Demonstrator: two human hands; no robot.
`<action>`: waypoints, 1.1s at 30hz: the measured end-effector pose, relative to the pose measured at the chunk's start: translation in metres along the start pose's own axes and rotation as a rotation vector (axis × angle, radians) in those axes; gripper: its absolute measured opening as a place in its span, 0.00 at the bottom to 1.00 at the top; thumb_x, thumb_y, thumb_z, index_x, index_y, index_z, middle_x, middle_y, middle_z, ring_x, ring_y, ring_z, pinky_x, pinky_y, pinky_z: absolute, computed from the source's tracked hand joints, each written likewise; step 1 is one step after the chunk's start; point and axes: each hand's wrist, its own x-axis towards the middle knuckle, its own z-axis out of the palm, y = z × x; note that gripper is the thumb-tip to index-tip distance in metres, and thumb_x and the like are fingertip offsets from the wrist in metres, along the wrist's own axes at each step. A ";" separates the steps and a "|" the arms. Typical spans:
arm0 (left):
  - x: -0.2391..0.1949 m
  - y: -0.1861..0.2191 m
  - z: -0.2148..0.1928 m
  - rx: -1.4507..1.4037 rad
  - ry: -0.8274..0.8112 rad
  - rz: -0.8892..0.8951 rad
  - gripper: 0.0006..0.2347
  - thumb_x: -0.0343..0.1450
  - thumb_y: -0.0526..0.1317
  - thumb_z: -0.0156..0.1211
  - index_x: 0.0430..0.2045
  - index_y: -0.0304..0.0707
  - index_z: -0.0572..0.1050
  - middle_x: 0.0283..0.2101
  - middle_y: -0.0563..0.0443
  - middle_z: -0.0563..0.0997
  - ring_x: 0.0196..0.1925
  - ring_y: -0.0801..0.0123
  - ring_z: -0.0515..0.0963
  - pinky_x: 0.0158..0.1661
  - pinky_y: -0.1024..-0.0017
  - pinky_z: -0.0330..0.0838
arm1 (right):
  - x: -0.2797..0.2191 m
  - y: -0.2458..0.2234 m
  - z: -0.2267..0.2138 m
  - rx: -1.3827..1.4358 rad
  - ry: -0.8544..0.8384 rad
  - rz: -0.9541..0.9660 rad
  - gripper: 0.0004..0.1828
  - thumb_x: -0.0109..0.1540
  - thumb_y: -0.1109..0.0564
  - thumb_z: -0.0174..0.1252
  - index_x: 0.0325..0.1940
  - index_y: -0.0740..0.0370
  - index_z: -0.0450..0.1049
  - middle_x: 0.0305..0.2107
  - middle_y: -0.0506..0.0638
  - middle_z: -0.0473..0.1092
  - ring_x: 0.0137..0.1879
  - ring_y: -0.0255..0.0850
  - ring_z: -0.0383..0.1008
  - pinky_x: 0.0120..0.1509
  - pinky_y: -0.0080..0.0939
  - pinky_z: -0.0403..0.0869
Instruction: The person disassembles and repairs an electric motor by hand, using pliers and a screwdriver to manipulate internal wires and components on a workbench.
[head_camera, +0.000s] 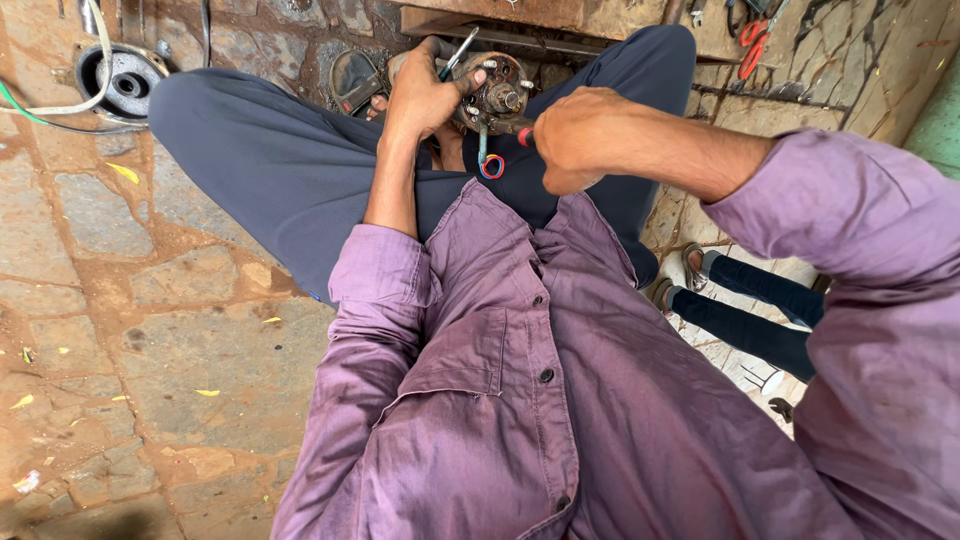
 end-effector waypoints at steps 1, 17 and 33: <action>0.000 0.001 0.000 0.003 0.003 0.017 0.25 0.63 0.43 0.78 0.47 0.23 0.74 0.43 0.36 0.85 0.47 0.58 0.86 0.49 0.66 0.77 | 0.000 0.003 0.001 0.013 0.009 0.002 0.21 0.50 0.53 0.57 0.37 0.74 0.80 0.31 0.66 0.78 0.41 0.58 0.82 0.46 0.56 0.79; -0.062 0.054 -0.010 0.406 -0.049 -0.003 0.31 0.52 0.46 0.85 0.43 0.23 0.77 0.40 0.28 0.83 0.48 0.42 0.82 0.50 0.56 0.73 | 0.030 0.042 -0.019 0.259 -0.155 0.003 0.16 0.51 0.58 0.54 0.32 0.76 0.78 0.25 0.64 0.75 0.32 0.57 0.76 0.40 0.58 0.74; -0.053 0.022 -0.010 0.358 0.005 0.121 0.37 0.50 0.39 0.86 0.52 0.21 0.73 0.45 0.25 0.81 0.52 0.43 0.81 0.51 0.60 0.72 | 0.029 0.015 -0.046 0.256 -0.190 0.079 0.15 0.52 0.60 0.53 0.37 0.72 0.78 0.31 0.66 0.75 0.37 0.59 0.76 0.42 0.60 0.74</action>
